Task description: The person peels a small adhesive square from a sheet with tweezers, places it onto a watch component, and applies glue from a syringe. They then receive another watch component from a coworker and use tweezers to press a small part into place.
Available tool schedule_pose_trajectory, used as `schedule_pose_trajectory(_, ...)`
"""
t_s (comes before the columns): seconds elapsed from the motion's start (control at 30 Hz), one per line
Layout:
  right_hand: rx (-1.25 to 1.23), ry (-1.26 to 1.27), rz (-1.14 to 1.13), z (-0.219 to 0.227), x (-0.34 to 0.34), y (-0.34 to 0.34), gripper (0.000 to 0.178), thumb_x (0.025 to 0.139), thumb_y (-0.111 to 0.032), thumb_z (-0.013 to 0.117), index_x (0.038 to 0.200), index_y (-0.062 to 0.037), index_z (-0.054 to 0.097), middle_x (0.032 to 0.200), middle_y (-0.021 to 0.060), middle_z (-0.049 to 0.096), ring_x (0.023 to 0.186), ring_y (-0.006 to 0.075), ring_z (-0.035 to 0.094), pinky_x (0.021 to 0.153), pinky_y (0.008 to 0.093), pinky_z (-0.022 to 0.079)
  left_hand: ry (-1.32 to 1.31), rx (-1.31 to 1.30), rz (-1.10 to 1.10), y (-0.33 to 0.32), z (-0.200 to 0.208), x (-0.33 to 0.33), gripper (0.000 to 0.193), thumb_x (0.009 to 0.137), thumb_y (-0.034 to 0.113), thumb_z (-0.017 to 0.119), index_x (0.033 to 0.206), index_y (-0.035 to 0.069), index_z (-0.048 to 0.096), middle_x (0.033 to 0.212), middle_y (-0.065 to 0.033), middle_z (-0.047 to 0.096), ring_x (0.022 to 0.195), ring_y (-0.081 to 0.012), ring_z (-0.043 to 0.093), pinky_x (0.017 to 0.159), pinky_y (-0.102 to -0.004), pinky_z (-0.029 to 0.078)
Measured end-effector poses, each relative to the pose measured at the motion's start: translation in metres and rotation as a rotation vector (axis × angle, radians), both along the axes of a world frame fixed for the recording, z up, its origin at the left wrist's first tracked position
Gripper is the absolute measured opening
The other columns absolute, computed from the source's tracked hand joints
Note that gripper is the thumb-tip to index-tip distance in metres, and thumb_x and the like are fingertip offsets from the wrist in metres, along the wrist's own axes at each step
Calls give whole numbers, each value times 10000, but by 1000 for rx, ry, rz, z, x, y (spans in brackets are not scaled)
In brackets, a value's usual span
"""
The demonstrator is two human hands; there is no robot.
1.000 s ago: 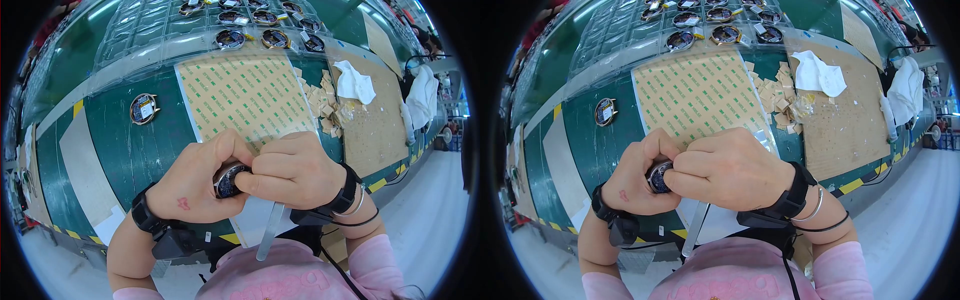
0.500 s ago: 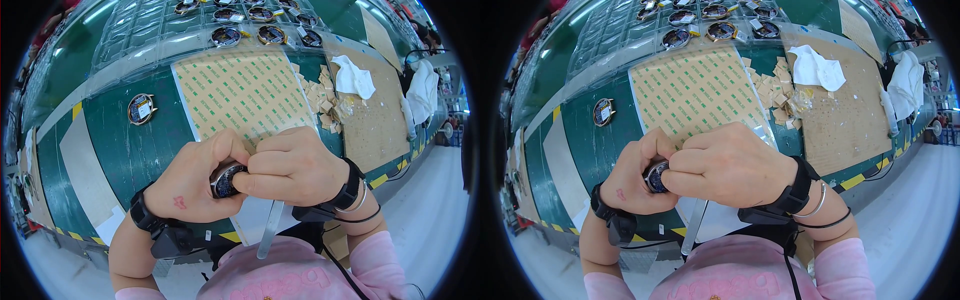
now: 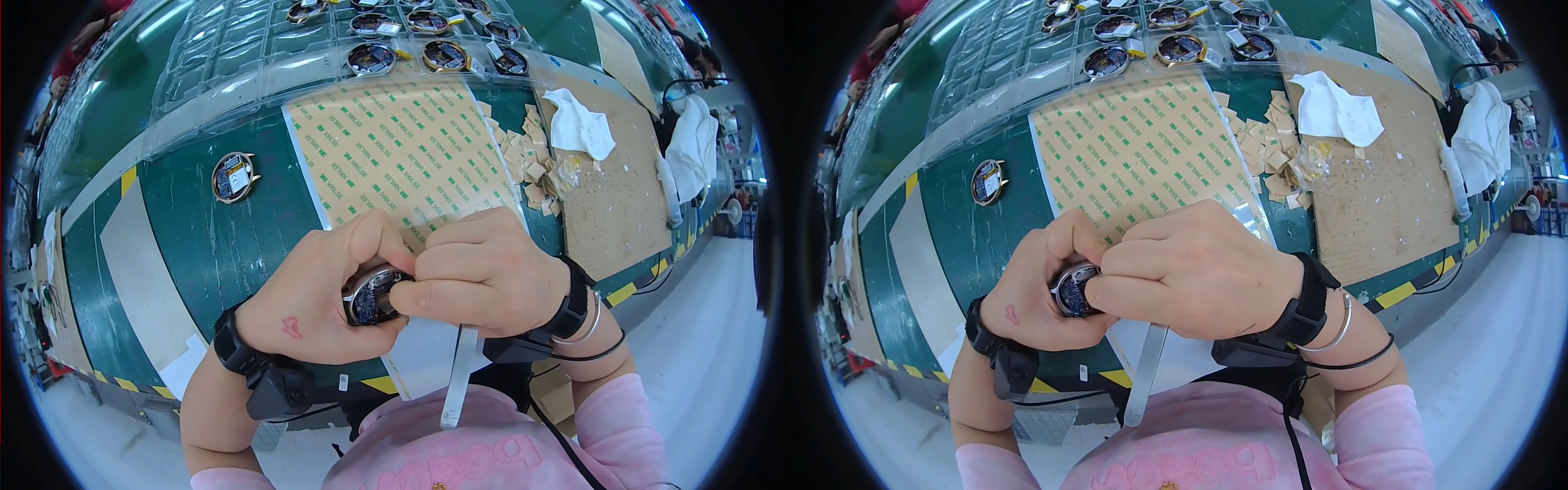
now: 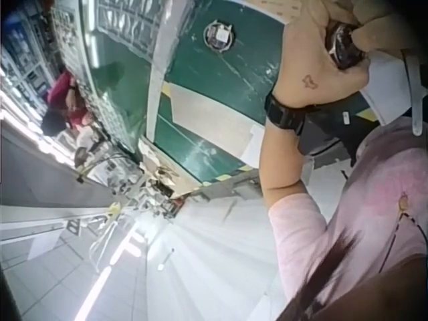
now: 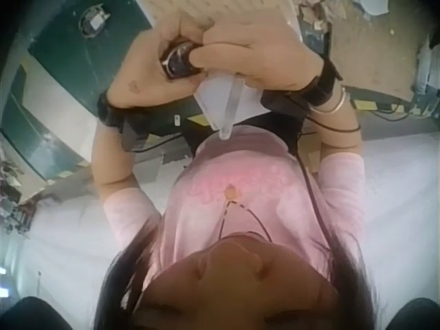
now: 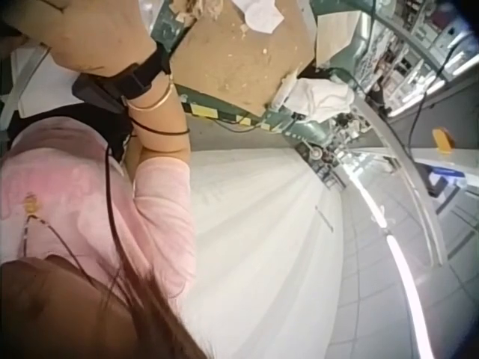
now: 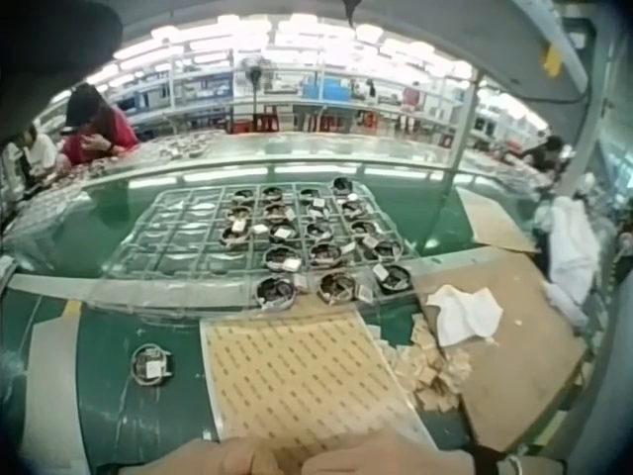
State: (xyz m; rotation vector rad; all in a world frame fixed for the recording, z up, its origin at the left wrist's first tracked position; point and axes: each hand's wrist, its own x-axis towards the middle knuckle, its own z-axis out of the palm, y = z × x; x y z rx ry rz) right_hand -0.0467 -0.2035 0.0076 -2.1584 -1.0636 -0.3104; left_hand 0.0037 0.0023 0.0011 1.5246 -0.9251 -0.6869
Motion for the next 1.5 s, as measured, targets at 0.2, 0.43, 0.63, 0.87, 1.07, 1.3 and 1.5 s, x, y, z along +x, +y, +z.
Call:
schedule_pose_trajectory(0.2,86,33,56,-3,3,-1,216,676,-74,670,892,-63,662,668,4,473,515,169,501,422,295,369,-3,-17,-36,1,-1,2,426,645,-19,763,921,66,451,782,-14,571,661,-31,496,542,-209,378)
schedule_pose_trajectory(0.43,117,44,72,-6,4,0,270,668,-55,677,937,-52,646,668,16,490,496,180,504,420,299,370,40,27,-41,5,1,2,398,657,12,725,974,57,489,891,-63,585,782,-162,572,672,-269,447)
schedule_pose_trajectory(0.63,133,43,54,-8,3,2,307,656,-20,680,959,-43,632,667,26,498,490,188,513,421,302,376,82,-5,-55,6,-1,4,389,665,21,703,998,49,503,941,-86,587,834,-209,595,731,-289,469)
schedule_pose_trajectory(0.87,228,74,48,-11,0,7,259,676,8,668,930,-30,637,644,36,490,484,194,507,423,304,376,106,-32,-72,7,-2,4,436,642,-5,778,957,60,483,856,-29,590,728,-55,539,598,-215,416)
schedule_pose_trajectory(1.07,243,104,58,-7,-1,5,264,658,0,672,915,-39,626,660,35,508,504,202,523,431,311,390,177,-22,-92,8,1,3,383,686,41,724,1009,44,517,929,-71,557,813,-159,572,718,-258,455)
schedule_pose_trajectory(1.3,193,124,50,-2,-3,3,296,621,-14,664,907,-62,604,698,26,560,538,208,565,448,325,427,203,-99,-62,8,-3,3,459,636,-34,778,985,69,498,926,-36,608,806,-78,584,686,-222,455)
schedule_pose_trajectory(1.5,295,148,52,2,-2,2,163,731,17,669,879,-43,638,594,23,461,460,193,480,418,295,351,288,-131,37,16,-5,5,430,672,-5,752,1041,46,536,960,-48,564,871,-110,577,743,-231,456)
